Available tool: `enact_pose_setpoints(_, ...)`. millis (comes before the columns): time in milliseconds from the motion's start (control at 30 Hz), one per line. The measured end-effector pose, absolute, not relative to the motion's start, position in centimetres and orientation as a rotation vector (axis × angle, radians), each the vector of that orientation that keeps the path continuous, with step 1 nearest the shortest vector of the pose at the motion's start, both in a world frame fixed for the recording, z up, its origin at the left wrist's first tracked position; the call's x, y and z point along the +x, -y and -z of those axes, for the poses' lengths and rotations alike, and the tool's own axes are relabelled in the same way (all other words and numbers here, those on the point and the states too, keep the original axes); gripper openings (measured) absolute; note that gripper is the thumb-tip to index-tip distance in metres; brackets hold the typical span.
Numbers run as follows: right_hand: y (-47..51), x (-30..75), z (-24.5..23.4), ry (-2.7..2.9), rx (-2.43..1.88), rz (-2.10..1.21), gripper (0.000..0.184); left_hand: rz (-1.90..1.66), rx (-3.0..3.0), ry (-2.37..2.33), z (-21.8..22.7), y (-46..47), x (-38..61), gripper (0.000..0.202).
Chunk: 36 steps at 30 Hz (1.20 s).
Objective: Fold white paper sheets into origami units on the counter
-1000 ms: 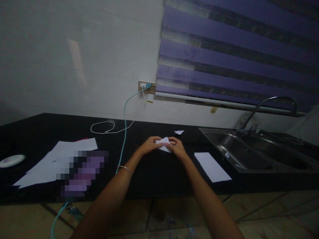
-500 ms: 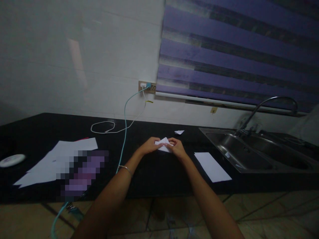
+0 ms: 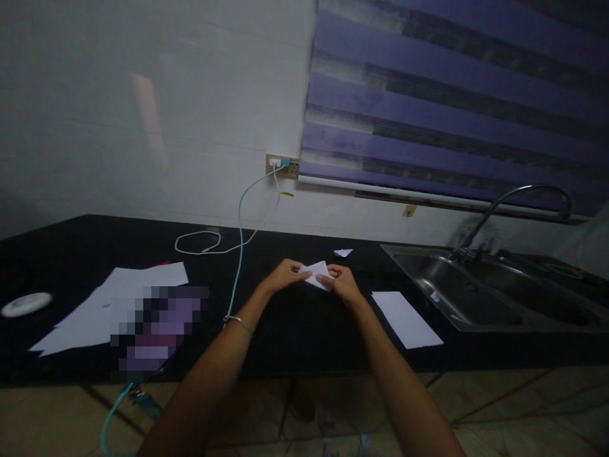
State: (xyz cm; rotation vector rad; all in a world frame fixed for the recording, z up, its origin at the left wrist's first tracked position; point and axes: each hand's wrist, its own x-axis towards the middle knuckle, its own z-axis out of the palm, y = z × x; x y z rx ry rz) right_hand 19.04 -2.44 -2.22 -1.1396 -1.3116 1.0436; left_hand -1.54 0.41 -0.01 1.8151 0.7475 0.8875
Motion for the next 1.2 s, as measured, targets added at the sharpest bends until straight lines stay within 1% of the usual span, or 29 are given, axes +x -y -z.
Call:
enact_pose_setpoints(200, 2.7, 19.2, 2.1, 1.335, -1.132, -1.049, 0.040, -0.872, 1.845, -0.747, 0.2, -0.8, -1.8, 0.037)
enact_pose_setpoints(300, 2.6, 19.1, 2.2, 1.384, -1.121, -1.029, 0.038, -0.929, 1.887, -0.767, 0.4, -1.3, -1.9, 0.035)
enact_pose_setpoints(367, 2.5, 19.0, 2.2, 1.448, -1.155, -0.899, 0.034, -1.008, 1.912, -0.791, 0.5, -1.4, -1.8, 0.033)
enact_pose_setpoints(467, 2.5, 19.0, 2.1, 1.577, -1.199, -0.564, 0.028, -1.049, 1.859, -0.795, 0.5, -1.4, -1.6, 0.034)
enact_pose_setpoints(567, 2.8, 18.9, 1.8, 1.672, -1.185, -0.375, 0.026, -0.997, 1.717, -0.798, 0.4, -1.3, -1.3, 0.042)
enact_pose_setpoints(700, 3.1, 18.7, 1.7, 1.690, -1.207, -0.222, 0.026, -0.971, 1.373, -0.947, 0.3, -1.7, -1.1, 0.060)
enact_pose_setpoints(800, 3.0, 18.7, 2.0, 1.697, -1.240, -0.165, 0.022, -0.874, 1.254, -0.977, 0.4, -2.0, -1.3, 0.065)
enact_pose_setpoints(933, 2.9, 18.9, 2.3, 1.729, -1.251, -0.106, 0.023, -0.747, 1.261, -0.884, 0.6, -2.1, -1.8, 0.062)
enact_pose_setpoints(1200, 3.3, 19.0, 2.3, 1.755, -1.215, 0.072, 0.031, -0.675, 1.222, -0.632, 0.5, -1.2, -2.1, 0.050)
